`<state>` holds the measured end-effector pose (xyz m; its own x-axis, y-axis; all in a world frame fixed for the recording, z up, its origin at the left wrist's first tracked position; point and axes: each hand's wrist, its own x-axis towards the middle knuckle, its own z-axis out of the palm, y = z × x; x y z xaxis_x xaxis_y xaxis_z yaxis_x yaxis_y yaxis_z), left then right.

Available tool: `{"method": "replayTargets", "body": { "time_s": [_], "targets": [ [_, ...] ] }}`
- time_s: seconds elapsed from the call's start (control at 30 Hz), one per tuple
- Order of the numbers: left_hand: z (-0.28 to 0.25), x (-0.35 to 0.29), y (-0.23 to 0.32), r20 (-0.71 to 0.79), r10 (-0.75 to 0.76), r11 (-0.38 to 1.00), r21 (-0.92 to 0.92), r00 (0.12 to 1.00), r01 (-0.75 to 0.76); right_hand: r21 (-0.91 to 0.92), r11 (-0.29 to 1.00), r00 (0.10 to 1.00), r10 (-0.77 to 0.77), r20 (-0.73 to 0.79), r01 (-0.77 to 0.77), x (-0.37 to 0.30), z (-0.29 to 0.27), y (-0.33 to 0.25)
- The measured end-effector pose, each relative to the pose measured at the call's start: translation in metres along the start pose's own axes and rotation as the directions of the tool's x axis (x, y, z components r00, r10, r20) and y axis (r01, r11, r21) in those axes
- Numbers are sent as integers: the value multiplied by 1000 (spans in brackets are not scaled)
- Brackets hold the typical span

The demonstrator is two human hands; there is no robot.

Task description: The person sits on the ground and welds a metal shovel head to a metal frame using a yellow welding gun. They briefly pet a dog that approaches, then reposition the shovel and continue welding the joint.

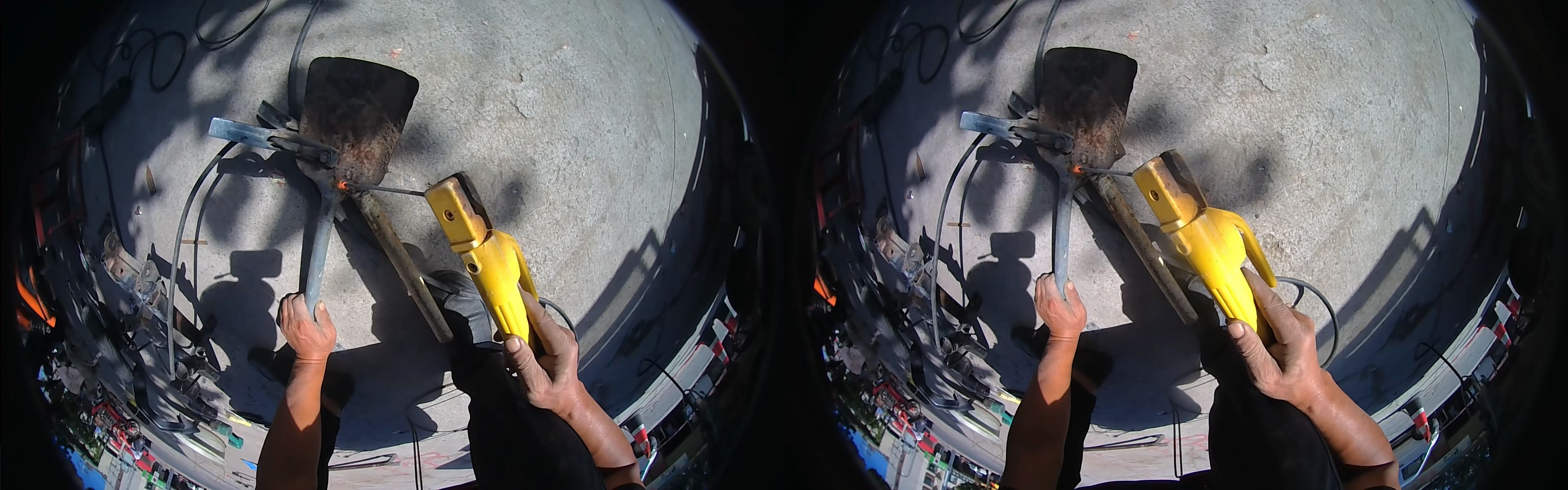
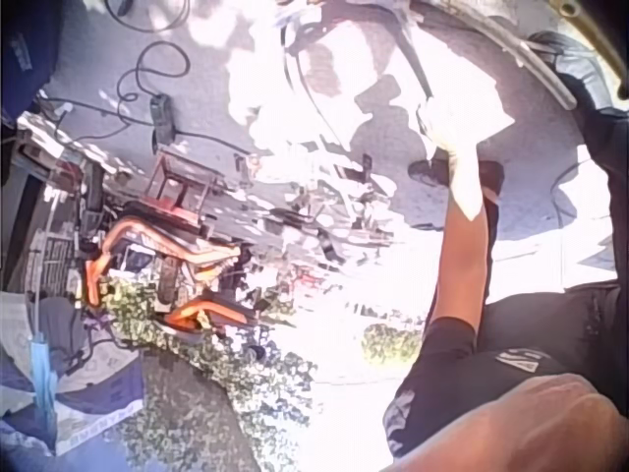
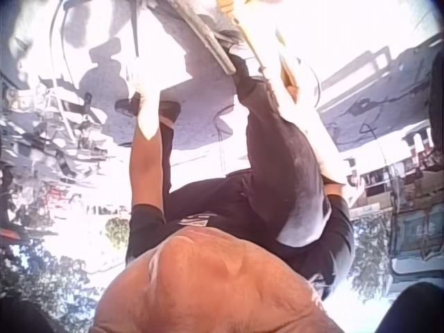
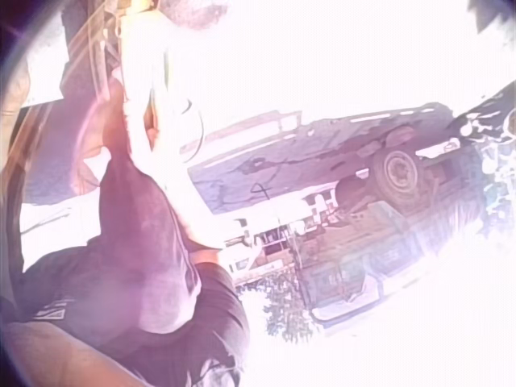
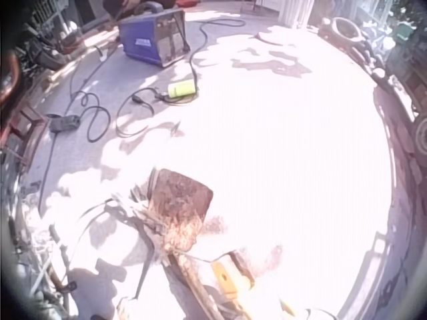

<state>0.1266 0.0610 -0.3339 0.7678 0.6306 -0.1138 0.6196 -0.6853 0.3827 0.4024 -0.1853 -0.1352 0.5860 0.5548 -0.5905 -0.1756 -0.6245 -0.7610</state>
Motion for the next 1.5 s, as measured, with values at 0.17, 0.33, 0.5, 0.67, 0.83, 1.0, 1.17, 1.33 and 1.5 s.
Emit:
{"method": "replayTargets", "body": {
  "time_s": [0.17,0.33,0.5,0.67,0.83,1.0,1.17,1.33,1.5],
  "targets": [
    [3,-2,-4,-14,11,1000,1,1000,-11,21,1000,1000,9,-1,-9,-1,1,1],
    [2,-2,-4,-6,9,1000,2,1000,-9,16,1000,1000,8,1,-8,0,1,2],
    [0,1,1,-2,4,1000,5,1000,-4,17,1000,1000,-3,0,3,-1,1,2],
    [0,1,0,-12,22,1000,11,1000,-21,26,1000,1000,-12,-4,12,-1,1,2],
    [3,-3,-4,-8,13,1000,24,1000,-12,52,997,994,-57,-96,62,-7,2,10],
    [4,-1,-3,-10,15,1000,2,1000,-15,72,996,992,-47,-115,56,-10,0,12],
    [-2,3,5,-19,21,1000,-7,1000,-21,82,996,995,-23,-99,31,-9,1,9],
    [-2,4,6,-30,29,999,18,999,-29,47,999,998,6,-57,-3,-7,-3,6],
    [2,-1,-1,-8,14,1000,11,1000,-14,9,1000,1000,-12,-20,12,-4,-2,3]
  ]
}}
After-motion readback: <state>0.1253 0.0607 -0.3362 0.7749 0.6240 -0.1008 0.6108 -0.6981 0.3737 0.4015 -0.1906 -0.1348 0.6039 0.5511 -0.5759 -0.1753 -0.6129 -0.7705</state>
